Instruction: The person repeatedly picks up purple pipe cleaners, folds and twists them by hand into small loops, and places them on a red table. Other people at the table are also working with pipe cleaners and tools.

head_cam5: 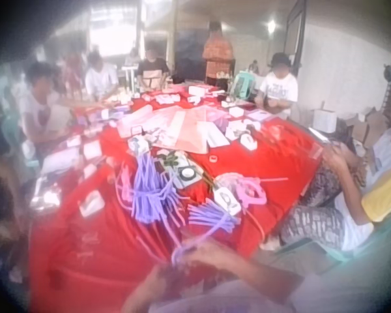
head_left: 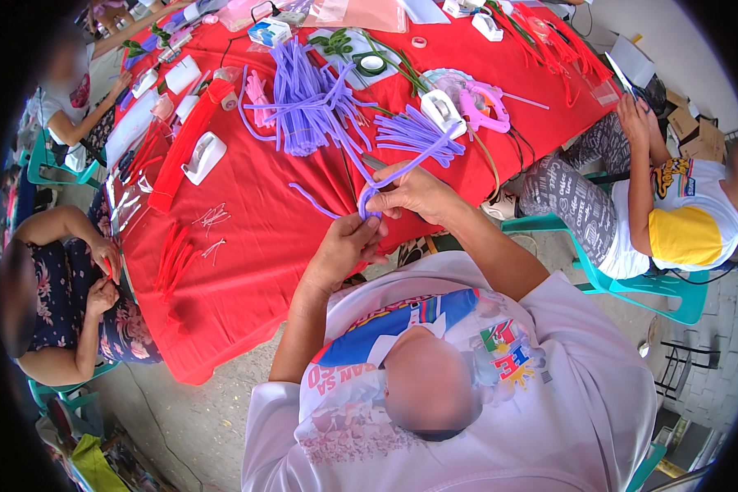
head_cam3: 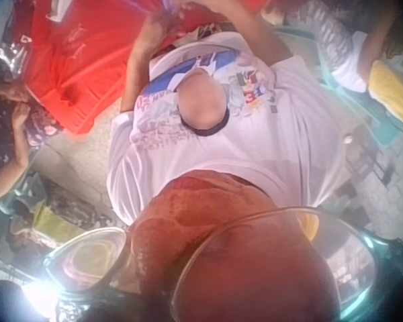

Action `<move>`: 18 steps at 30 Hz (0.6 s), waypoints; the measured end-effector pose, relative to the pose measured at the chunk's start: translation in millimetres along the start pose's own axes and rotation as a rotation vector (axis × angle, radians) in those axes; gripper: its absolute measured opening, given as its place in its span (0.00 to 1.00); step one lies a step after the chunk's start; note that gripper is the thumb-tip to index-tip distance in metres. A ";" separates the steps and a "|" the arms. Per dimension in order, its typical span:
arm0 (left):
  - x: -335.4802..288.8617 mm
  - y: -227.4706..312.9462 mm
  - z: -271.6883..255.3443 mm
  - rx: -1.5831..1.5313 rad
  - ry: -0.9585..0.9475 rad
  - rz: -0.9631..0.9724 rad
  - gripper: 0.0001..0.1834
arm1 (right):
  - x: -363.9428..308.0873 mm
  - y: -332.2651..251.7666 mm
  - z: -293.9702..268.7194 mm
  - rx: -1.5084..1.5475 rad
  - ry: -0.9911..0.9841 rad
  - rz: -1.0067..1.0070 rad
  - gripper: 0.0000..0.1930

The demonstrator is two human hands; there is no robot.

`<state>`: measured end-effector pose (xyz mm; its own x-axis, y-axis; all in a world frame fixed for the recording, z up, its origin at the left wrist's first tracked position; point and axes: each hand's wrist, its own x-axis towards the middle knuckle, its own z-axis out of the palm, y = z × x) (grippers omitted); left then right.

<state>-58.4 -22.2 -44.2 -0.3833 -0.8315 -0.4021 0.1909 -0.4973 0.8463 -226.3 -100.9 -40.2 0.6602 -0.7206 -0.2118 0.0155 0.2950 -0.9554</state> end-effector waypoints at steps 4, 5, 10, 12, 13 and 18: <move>-1.3 1.4 -4.5 -0.028 -0.072 -0.021 0.16 | 1.2 3.3 1.2 0.021 0.000 -0.025 0.06; -1.7 0.7 -3.4 0.007 -0.037 0.012 0.17 | 1.6 2.9 2.7 0.005 0.013 -0.028 0.06; -7.0 -0.4 12.1 0.005 0.150 0.138 0.23 | -1.8 -10.9 8.7 -0.171 0.157 -0.029 0.05; -3.6 -6.5 5.9 0.005 0.169 0.101 0.25 | -2.3 -14.6 9.9 -0.193 0.161 -0.028 0.05; -2.6 -8.5 3.4 0.005 0.179 0.083 0.25 | -2.3 -15.9 9.7 -0.185 0.149 -0.025 0.04; -4.8 -3.9 2.3 -0.115 0.035 0.088 0.24 | -4.6 -12.9 7.5 -0.105 0.120 -0.007 0.04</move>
<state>-59.4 -15.7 -44.8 -0.3294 -0.8801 -0.3419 0.3255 -0.4457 0.8339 -223.9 -96.7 -25.3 0.5654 -0.7943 -0.2225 -0.0631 0.2273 -0.9718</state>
